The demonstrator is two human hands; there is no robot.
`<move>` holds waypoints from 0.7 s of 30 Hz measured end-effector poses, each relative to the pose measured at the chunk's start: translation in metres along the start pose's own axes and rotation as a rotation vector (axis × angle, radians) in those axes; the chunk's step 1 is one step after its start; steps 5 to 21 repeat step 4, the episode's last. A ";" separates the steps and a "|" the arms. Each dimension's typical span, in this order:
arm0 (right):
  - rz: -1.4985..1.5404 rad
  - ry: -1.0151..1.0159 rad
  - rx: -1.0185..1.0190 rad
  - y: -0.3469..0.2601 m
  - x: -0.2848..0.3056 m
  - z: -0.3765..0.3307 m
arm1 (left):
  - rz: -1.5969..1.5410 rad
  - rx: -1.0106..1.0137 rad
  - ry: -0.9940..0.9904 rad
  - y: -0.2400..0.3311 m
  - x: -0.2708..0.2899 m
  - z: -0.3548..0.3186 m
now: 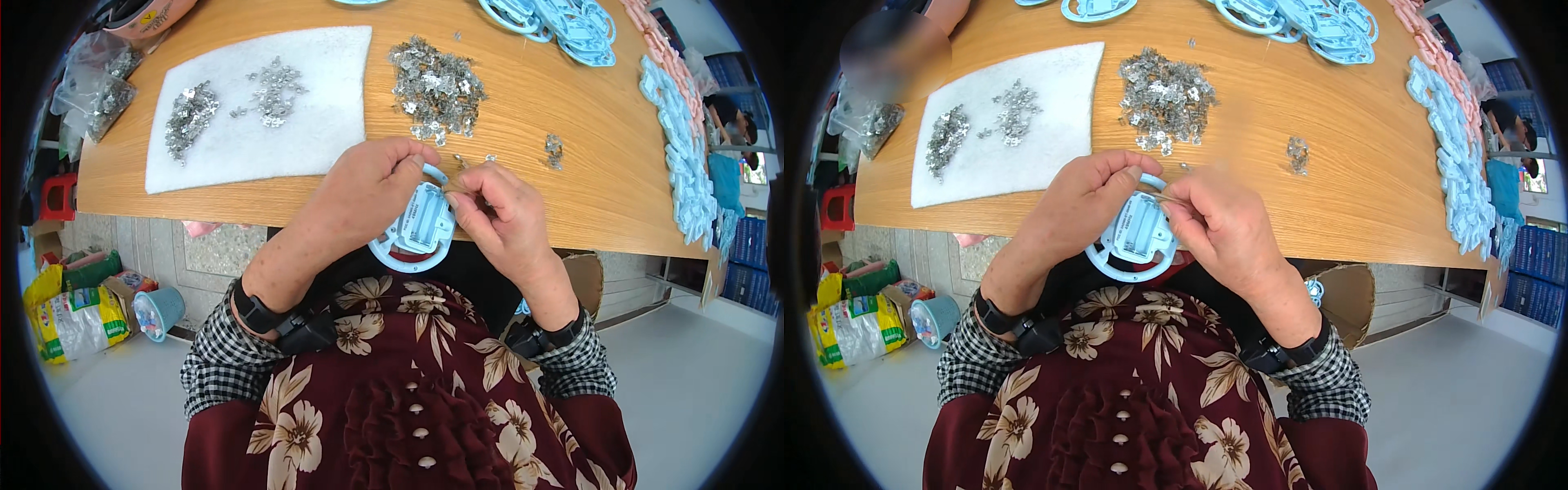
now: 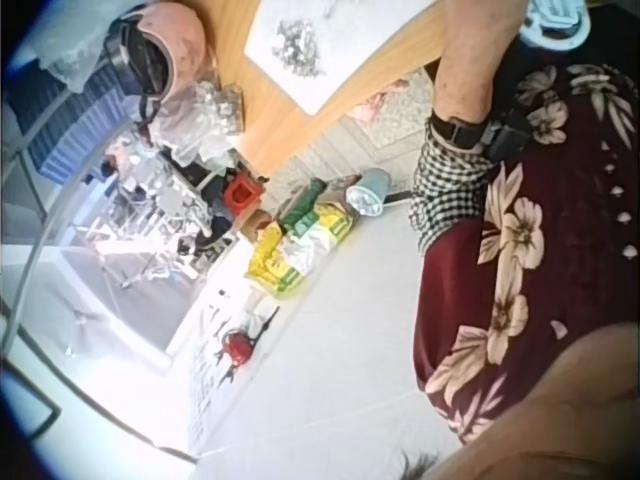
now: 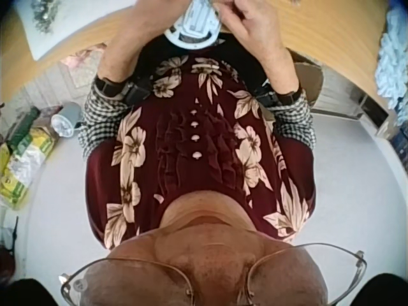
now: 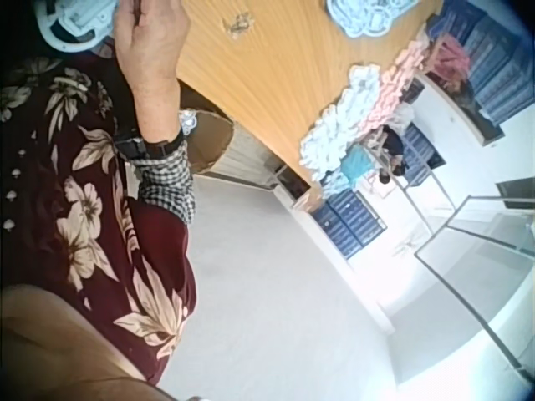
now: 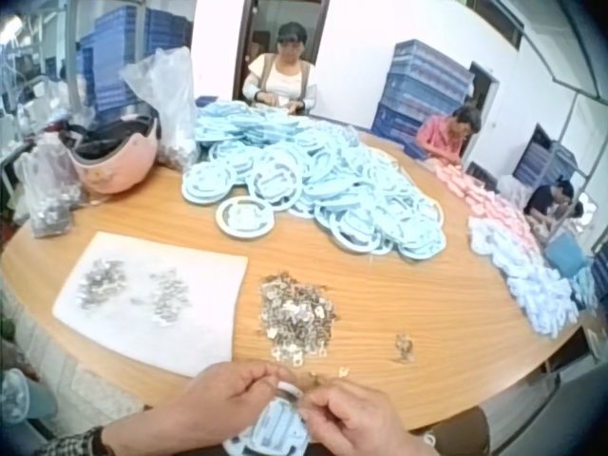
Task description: Manually assemble small metal components into blue plastic ring-shaped housings using a thin metal tool.
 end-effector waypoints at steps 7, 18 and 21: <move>-0.048 -0.031 0.000 -0.001 0.001 -0.001 | 0.005 0.097 -0.039 -0.003 -0.004 0.000; -0.048 -0.031 0.000 -0.001 0.001 -0.001 | 0.005 0.097 -0.039 -0.003 -0.004 0.000; -0.048 -0.031 0.000 -0.001 0.001 -0.001 | 0.005 0.097 -0.039 -0.003 -0.004 0.000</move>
Point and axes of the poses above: each hand's wrist, its own z-axis towards the middle knuckle, its own x-axis out of the back of the hand, y = z × x, the point moved 5 cm from there along z, towards the middle knuckle, and after that the axes turned 6 degrees about y, right-handed, at the moved point
